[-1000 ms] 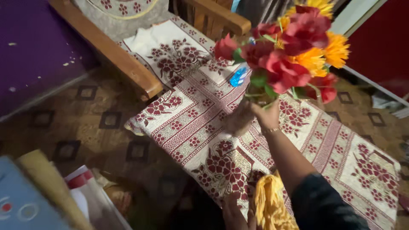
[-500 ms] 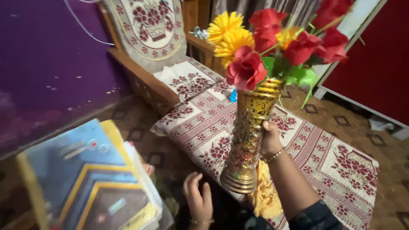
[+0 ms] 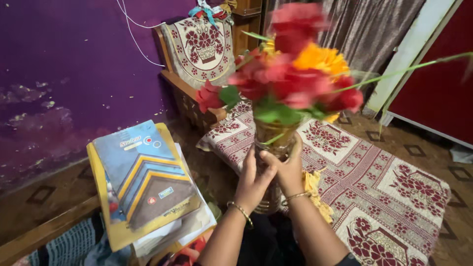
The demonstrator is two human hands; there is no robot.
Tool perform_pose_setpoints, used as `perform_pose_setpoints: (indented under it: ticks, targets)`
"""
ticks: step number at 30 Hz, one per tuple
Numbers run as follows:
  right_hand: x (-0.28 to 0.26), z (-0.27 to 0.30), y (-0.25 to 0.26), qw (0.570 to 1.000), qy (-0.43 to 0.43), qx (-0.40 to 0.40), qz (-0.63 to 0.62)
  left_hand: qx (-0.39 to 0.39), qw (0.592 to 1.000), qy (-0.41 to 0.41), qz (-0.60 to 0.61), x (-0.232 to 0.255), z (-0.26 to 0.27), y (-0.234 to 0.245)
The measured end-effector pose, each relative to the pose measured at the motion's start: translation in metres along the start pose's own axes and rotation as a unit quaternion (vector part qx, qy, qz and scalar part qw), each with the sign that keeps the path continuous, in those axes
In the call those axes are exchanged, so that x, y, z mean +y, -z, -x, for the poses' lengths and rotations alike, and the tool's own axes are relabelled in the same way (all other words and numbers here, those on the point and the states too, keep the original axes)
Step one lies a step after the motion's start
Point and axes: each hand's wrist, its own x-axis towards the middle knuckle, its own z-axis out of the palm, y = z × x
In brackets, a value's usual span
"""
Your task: The person gathers papers and notebooks from a table, stacks them on a nearby chair, removes a tablecloth, and wipes the table surface with a cloth. They also move a vase and pens to the chair during the process.
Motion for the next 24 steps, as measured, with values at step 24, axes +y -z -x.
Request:
perform_pose_setpoints:
  ticks: [24]
  targets:
    - [-0.067,0.093,0.029,0.917,0.223,-0.037,0.327,-0.006,0.958,0.073,0.279,0.036,-0.028,0.007]
